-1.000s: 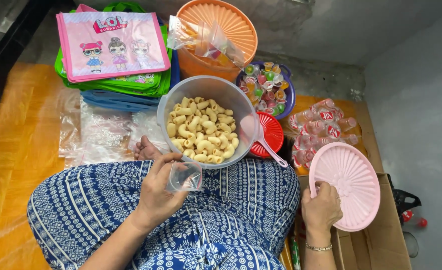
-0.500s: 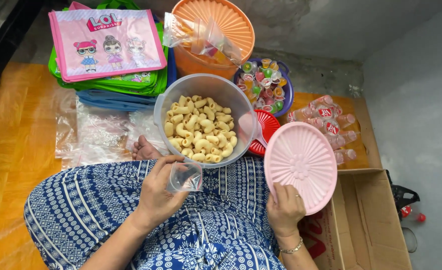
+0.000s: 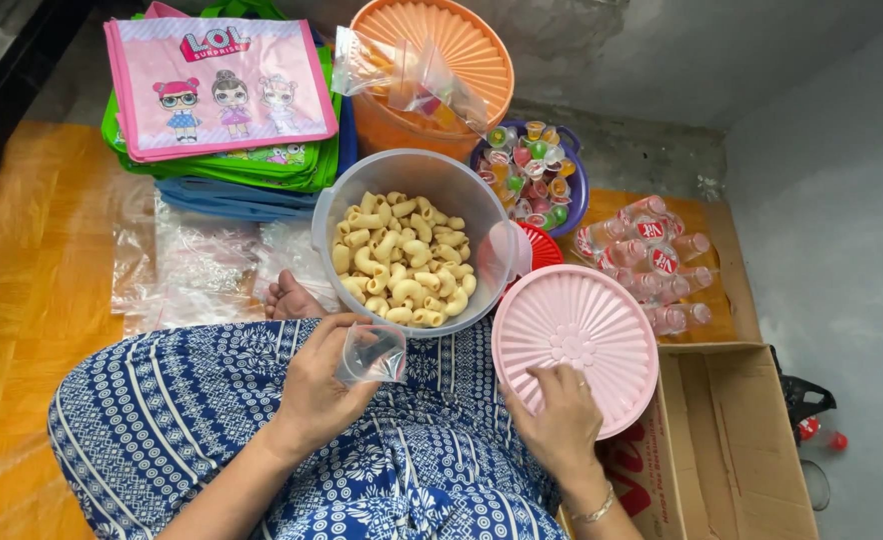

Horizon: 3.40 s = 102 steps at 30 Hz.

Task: The person is scooping snacks from a large bowl into small plastic bags and preparing them for packaging.

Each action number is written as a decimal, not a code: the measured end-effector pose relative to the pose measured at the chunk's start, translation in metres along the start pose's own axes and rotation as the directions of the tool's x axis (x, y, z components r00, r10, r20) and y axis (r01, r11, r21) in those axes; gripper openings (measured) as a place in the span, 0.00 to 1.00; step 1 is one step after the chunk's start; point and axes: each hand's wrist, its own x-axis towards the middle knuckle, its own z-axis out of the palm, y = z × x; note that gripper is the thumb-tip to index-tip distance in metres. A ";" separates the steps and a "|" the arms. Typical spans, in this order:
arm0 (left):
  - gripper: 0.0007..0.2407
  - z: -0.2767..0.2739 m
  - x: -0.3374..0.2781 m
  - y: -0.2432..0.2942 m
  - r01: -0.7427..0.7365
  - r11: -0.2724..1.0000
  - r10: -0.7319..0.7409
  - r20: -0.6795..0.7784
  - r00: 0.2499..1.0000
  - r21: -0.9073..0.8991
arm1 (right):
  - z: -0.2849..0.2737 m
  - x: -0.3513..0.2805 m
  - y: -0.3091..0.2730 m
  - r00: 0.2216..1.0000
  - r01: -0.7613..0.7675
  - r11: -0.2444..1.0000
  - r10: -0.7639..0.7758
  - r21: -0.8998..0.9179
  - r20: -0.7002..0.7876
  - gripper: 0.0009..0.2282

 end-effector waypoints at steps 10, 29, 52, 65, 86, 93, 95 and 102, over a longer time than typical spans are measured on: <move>0.11 -0.006 -0.004 0.010 0.005 1.000 -0.005 -0.005 1.000 -0.003 | -0.033 0.178 -0.017 0.962 0.079 0.938 0.017 -0.338 0.271 0.17; 0.08 -0.003 0.005 0.004 0.040 0.997 -0.051 -0.160 0.986 -0.073 | -0.016 0.176 0.000 0.860 0.098 0.271 0.461 0.958 -0.218 0.05; 0.30 -0.044 0.014 0.018 0.234 0.971 -0.239 -0.181 0.954 -0.053 | -0.015 0.180 -0.106 0.849 0.450 0.879 -0.368 -0.158 0.379 0.10; 0.19 -0.047 0.028 0.004 0.186 0.972 -0.170 -0.123 0.978 0.140 | -0.026 0.179 -0.115 0.780 0.297 0.942 -0.333 0.155 0.530 0.10; 0.31 -0.015 0.086 0.014 0.065 0.929 -0.100 0.077 0.992 0.365 | -0.075 0.188 -0.043 0.873 0.101 0.819 -0.345 0.565 0.345 0.08; 0.32 0.001 0.092 0.007 0.083 0.933 -0.125 0.098 0.987 0.351 | -0.141 0.177 -0.072 0.883 0.204 0.894 -0.345 0.399 0.319 0.07; 0.31 0.004 0.095 0.010 0.087 0.946 -0.120 0.088 0.989 0.312 | -0.150 0.174 -0.081 0.886 0.244 0.936 -0.322 0.256 0.334 0.08; 0.30 0.020 0.102 -0.001 0.122 0.985 -0.124 0.009 0.992 0.124 | -0.157 0.166 -0.108 0.889 0.449 0.856 -0.396 -0.259 0.231 0.09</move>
